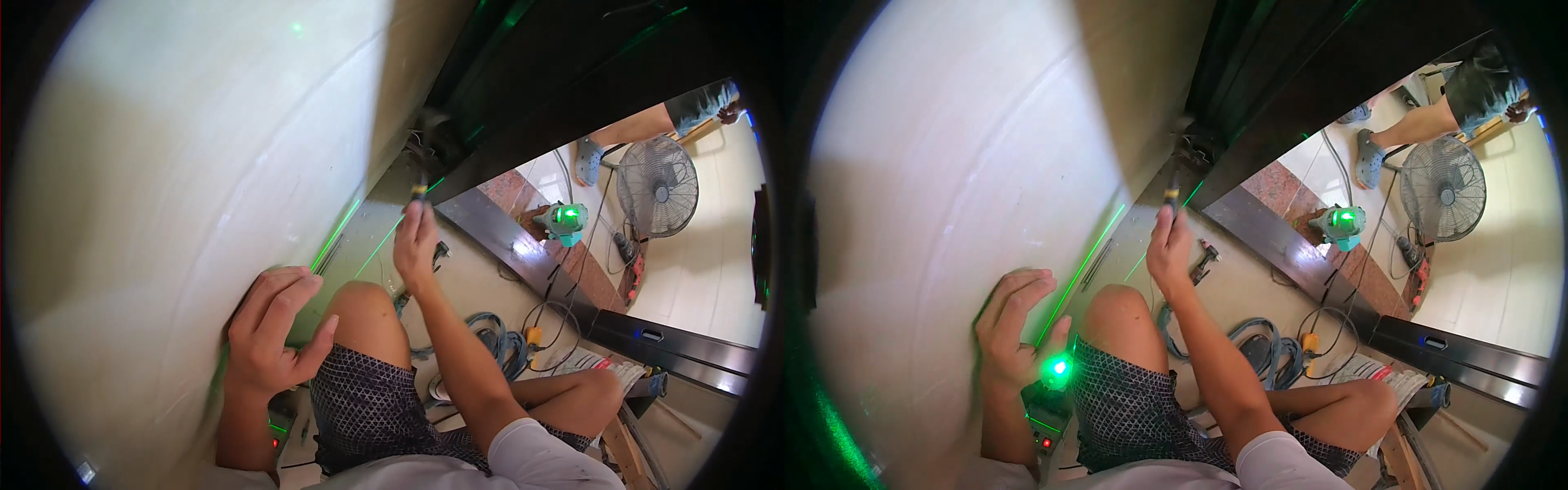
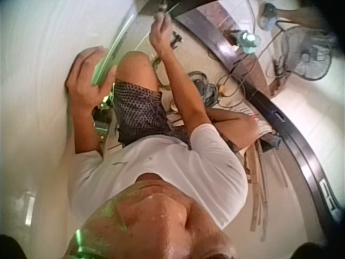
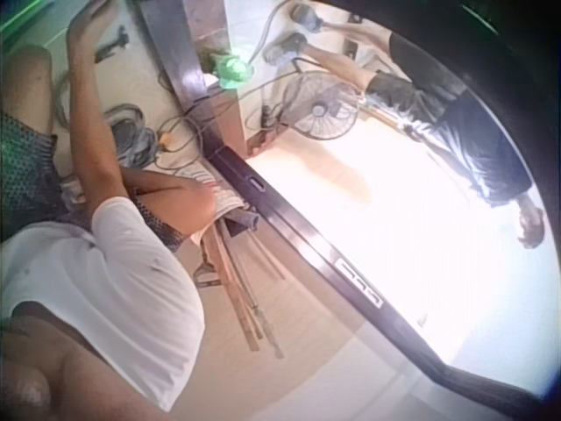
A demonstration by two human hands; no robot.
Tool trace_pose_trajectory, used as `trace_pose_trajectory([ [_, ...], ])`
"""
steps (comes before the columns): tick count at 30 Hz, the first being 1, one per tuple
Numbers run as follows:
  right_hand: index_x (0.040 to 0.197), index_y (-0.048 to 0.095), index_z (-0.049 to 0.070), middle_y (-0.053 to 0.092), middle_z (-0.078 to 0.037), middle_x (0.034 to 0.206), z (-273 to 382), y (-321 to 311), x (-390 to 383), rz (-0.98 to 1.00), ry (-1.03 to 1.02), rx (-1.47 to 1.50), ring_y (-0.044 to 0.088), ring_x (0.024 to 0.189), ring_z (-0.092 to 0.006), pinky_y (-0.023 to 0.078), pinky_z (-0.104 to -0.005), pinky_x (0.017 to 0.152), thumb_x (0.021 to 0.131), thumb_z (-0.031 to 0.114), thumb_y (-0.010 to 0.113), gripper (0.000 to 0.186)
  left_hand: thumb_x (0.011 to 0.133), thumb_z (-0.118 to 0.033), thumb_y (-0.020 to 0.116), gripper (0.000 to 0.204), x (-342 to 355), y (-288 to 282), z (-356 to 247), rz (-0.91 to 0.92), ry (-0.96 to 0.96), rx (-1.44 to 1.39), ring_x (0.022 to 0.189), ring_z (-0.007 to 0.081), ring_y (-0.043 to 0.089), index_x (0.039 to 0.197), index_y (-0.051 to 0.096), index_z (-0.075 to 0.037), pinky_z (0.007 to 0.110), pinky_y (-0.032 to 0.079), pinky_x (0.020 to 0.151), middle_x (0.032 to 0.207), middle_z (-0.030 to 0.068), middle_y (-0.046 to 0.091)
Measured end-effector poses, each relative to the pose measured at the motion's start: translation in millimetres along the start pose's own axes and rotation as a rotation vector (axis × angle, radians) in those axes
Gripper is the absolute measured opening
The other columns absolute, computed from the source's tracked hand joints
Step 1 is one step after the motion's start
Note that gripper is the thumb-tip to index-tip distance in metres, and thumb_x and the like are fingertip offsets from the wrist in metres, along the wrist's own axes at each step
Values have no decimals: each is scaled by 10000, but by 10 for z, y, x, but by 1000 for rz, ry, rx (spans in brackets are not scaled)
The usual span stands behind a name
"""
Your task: The person installs a door frame component by using a screwdriver to tighten screws and a hammer to tap it into place, checking alignment with a green laser level.
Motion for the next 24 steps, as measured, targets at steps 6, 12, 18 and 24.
trace_pose_trajectory([
  [6, 949, 498, 6, 560, -127, 673, -295, -116, 400, -82, -139, -100, 539, 599, -188, 413, -374, 557, 1138, 413, 509, 448, 814, -49, 794, 387, 70, 82, -44, -33, 38, 1, 969, 398, 710, 1168, 677, 54, 453, 613, 854, 1087, 222, 708],
  [12, 925, 506, 42, 453, 11, 667, -240, 86, 158, -24, 26, -2, 455, 623, -80, 385, -301, 565, 1152, 473, 472, 488, 816, -62, 798, 385, 18, -25, -4, -11, 0, 22, 1002, 391, 722, 1171, 687, 40, 439, 605, 879, 1130, 228, 722],
  [18, 925, 524, -31, 582, -175, 656, -207, -47, 375, -128, -124, -124, 564, 587, -278, 443, -441, 581, 1134, 473, 496, 546, 799, -64, 806, 390, 67, 108, 16, -7, 25, -1, 991, 395, 711, 1153, 689, 47, 451, 613, 872, 1089, 215, 709],
  [24, 878, 543, -60, 594, -260, 677, -120, 18, 361, -60, 36, -165, 564, 615, -406, 455, -506, 623, 1134, 494, 482, 613, 801, -73, 809, 394, 45, 31, -25, 0, 3, 17, 991, 399, 706, 1156, 688, 48, 448, 610, 872, 1089, 219, 702],
])
Point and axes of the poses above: each hand's wrist, its own x-axis towards the middle knuckle, its own y-axis out of the palm, z = x × y, the point moved 7 cm from there along x, towards the middle knuckle
